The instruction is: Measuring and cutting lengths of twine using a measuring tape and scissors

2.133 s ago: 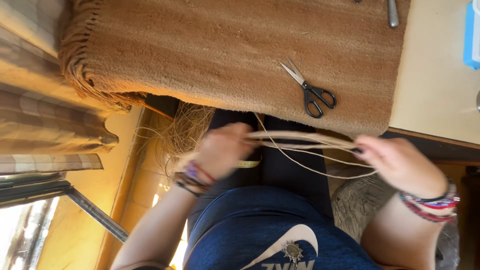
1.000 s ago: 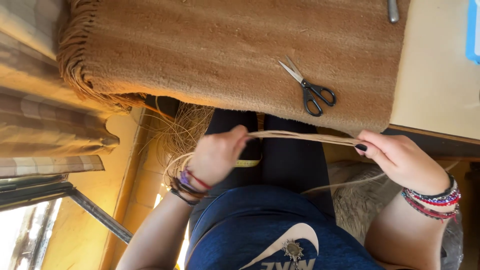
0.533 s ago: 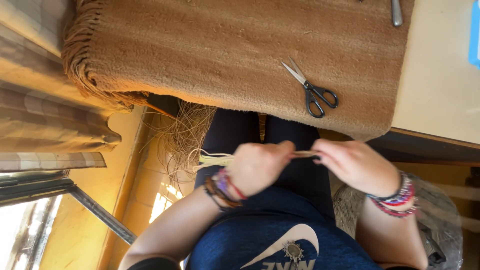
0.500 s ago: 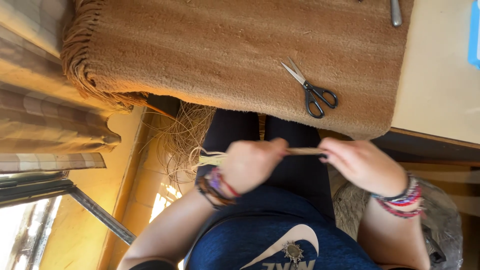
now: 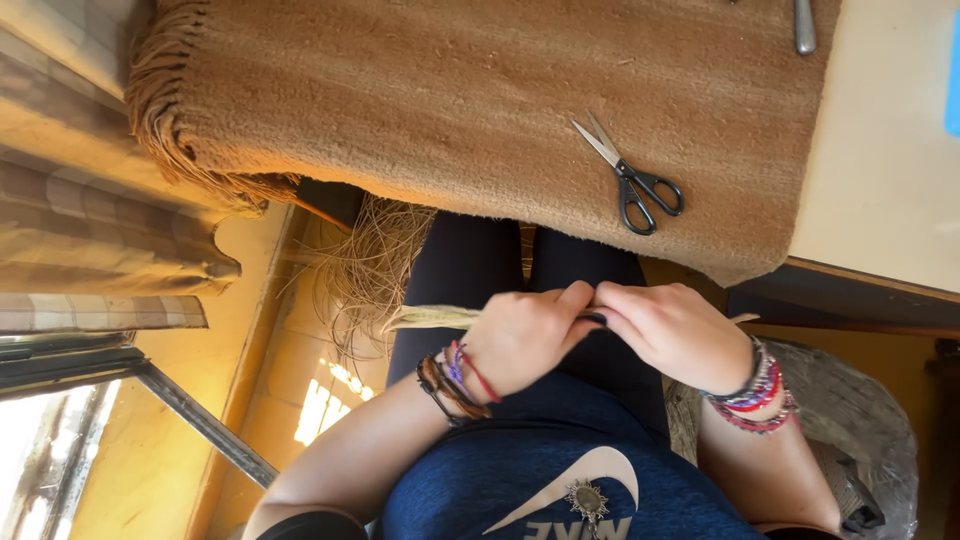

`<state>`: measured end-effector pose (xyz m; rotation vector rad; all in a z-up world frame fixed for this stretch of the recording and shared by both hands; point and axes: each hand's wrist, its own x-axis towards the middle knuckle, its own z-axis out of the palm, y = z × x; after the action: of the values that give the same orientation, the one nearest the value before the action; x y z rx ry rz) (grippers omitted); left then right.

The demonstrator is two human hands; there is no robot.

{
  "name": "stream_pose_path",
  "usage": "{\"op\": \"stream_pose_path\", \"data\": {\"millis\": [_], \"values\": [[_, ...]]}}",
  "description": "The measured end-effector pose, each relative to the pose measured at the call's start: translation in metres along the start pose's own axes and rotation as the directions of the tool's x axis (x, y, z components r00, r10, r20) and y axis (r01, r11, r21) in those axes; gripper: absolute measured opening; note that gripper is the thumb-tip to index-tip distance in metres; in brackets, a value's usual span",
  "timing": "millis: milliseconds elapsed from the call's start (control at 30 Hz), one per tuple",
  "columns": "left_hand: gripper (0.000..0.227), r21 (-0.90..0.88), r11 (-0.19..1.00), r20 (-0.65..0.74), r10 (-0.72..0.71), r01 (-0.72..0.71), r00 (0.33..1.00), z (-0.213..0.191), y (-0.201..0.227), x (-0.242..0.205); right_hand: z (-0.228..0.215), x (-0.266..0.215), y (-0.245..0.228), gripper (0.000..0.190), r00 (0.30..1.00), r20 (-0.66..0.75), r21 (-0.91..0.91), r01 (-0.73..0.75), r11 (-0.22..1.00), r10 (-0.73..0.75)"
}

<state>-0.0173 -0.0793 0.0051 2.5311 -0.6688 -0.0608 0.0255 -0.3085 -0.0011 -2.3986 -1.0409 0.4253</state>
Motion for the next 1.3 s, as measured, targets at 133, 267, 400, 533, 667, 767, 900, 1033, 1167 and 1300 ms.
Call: {"op": "stream_pose_path", "data": {"millis": [133,267,400,533,667,767,900,1033,1167,1300], "values": [[0.008,0.015,1.000,-0.020,-0.002,0.002,1.000,-0.016,-0.017,-0.007,-0.026,-0.013,-0.002,0.031,1.000,0.009,0.010,-0.017,1.000,0.017],[0.015,-0.042,0.998,0.018,-0.039,0.040,0.999,-0.007,-0.034,-0.011,-0.022,-0.017,0.014,0.017,0.988,0.071,-0.008,-0.138,0.990,0.138],[0.053,-0.010,0.998,0.075,-0.067,0.068,0.995,0.011,-0.006,0.004,0.009,-0.002,0.017,0.033,0.998,0.070,-0.029,0.003,1.000,-0.001],[0.031,0.015,0.976,0.058,-0.219,0.218,0.974,0.040,-0.009,0.013,-0.004,0.020,0.015,0.034,0.999,0.032,0.025,-0.026,0.999,0.025],[0.009,-0.085,0.970,-0.006,-0.228,0.227,0.974,0.025,-0.036,0.008,-0.022,0.033,0.048,0.032,0.933,-0.280,-0.178,-0.281,0.943,0.225],[0.012,-0.185,0.952,-0.036,-0.255,0.245,0.966,0.021,-0.052,0.006,-0.003,0.040,0.096,0.048,0.877,-0.418,-0.383,-0.405,0.830,0.236],[0.017,-0.239,0.923,-0.054,-0.322,0.301,0.945,0.020,-0.067,0.000,0.006,0.048,0.105,0.064,0.868,-0.349,-0.478,-0.489,0.730,0.353],[0.012,-0.270,0.915,-0.111,-0.340,0.301,0.934,0.001,-0.076,-0.004,0.005,0.040,0.106,0.054,0.811,-0.310,-0.482,-0.584,0.653,0.496],[0.015,-0.360,0.883,-0.195,-0.386,0.300,0.902,-0.021,-0.082,-0.008,-0.003,0.017,0.095,0.053,0.765,-0.358,-0.252,-0.632,0.733,0.536],[0.018,-0.459,0.841,-0.257,-0.435,0.287,0.863,-0.018,-0.088,-0.012,-0.028,-0.001,0.022,0.026,0.897,-0.287,0.508,-0.155,0.848,0.336]]}}
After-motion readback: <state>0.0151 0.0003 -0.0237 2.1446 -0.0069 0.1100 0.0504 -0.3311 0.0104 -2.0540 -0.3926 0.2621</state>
